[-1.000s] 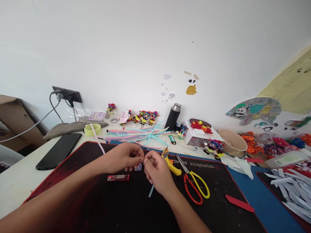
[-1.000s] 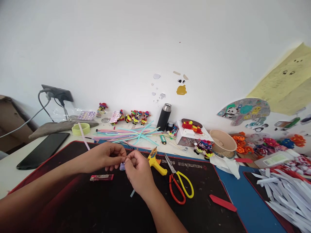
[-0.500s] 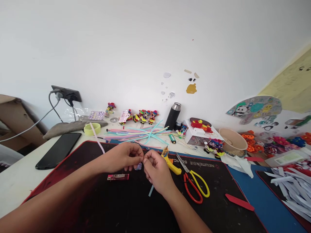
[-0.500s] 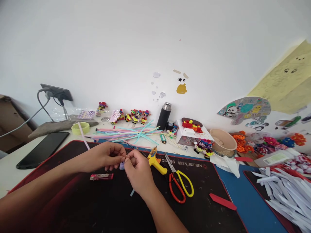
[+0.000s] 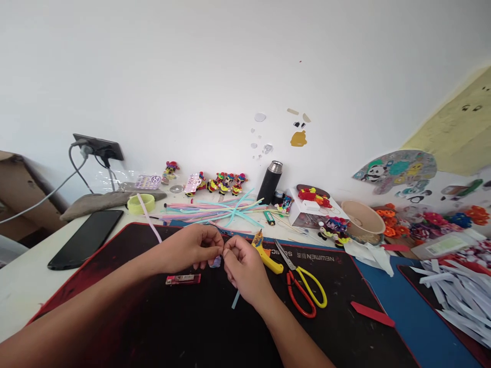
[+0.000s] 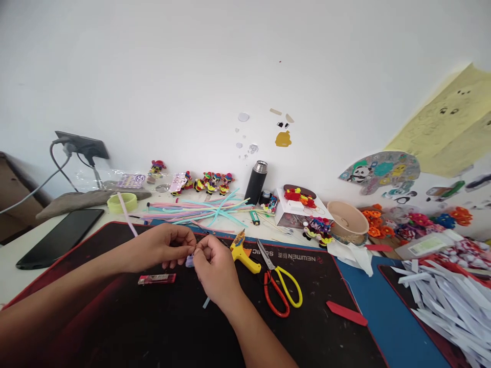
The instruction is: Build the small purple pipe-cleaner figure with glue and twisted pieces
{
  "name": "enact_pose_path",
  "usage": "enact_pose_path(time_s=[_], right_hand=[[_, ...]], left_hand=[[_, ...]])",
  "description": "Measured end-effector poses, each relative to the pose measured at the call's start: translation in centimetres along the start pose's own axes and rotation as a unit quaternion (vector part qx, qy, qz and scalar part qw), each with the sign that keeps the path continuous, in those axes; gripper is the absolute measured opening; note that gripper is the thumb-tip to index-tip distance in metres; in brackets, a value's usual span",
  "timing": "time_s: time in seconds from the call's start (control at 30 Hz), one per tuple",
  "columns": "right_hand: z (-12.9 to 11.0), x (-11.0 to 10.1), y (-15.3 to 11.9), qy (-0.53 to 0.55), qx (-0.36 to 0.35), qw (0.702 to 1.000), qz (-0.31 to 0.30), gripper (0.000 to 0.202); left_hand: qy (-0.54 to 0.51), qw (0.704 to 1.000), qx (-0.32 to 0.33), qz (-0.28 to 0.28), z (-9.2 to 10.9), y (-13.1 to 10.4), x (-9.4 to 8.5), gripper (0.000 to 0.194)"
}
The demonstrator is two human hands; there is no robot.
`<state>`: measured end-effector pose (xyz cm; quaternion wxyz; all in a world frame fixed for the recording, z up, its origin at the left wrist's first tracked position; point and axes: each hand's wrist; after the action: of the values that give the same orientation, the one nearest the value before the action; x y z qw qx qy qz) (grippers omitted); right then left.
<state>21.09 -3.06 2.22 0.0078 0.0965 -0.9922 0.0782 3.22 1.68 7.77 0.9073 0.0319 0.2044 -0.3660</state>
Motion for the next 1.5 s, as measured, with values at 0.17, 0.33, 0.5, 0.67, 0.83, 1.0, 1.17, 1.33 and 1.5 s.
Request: enact_pose_path(time_s=[0.17, 0.33, 0.5, 0.67, 0.83, 1.0, 1.17, 1.33, 1.5], right_hand=[[0.1, 0.0, 0.0, 0.001, -0.003, 1.0, -0.001, 0.016], [0.1, 0.0, -0.1, -0.004, -0.004, 1.0, 0.001, 0.016], [0.1, 0.1, 0.0, -0.004, -0.007, 1.0, 0.002, 0.015], [0.1, 0.1, 0.1, -0.009, -0.007, 1.0, 0.008, 0.014], [0.3, 0.1, 0.1, -0.015, -0.006, 1.0, 0.009, 0.014], [0.5, 0.1, 0.2, -0.019, 0.002, 1.0, 0.011, 0.014], [0.9, 0.1, 0.3, -0.02, 0.007, 1.0, 0.013, 0.016], [1.1, 0.2, 0.4, -0.02, 0.001, 1.0, 0.017, 0.015], [0.9, 0.2, 0.5, -0.03, -0.001, 0.999, 0.02, 0.013]], left_hand=[[-0.008, 1.0, 0.003, -0.005, -0.1, 0.0, 0.0, 0.025], [-0.011, 1.0, 0.001, -0.005, -0.2, -0.1, -0.1, 0.026], [-0.01, 1.0, -0.005, -0.003, -0.1, 0.0, 0.0, 0.027], [-0.013, 1.0, -0.006, -0.007, -0.2, 0.0, -0.1, 0.028], [-0.012, 1.0, -0.002, -0.011, -0.5, 0.0, -0.1, 0.025], [-0.013, 1.0, -0.004, -0.014, -0.7, 0.3, -0.2, 0.025], [-0.015, 1.0, -0.007, -0.021, -0.7, 0.3, -0.2, 0.024], [-0.017, 1.0, -0.011, -0.02, -0.8, 0.2, -0.2, 0.022], [-0.018, 0.999, -0.01, -0.024, -0.8, 0.2, -0.2, 0.023]])
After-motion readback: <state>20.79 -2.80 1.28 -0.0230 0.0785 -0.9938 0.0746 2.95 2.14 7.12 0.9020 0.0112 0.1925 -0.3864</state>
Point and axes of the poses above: each hand's wrist, its own y-axis towards the middle knuckle, its own x-axis out of the palm, z = x × y, and after that the axes turned 9 degrees about x, right-handed
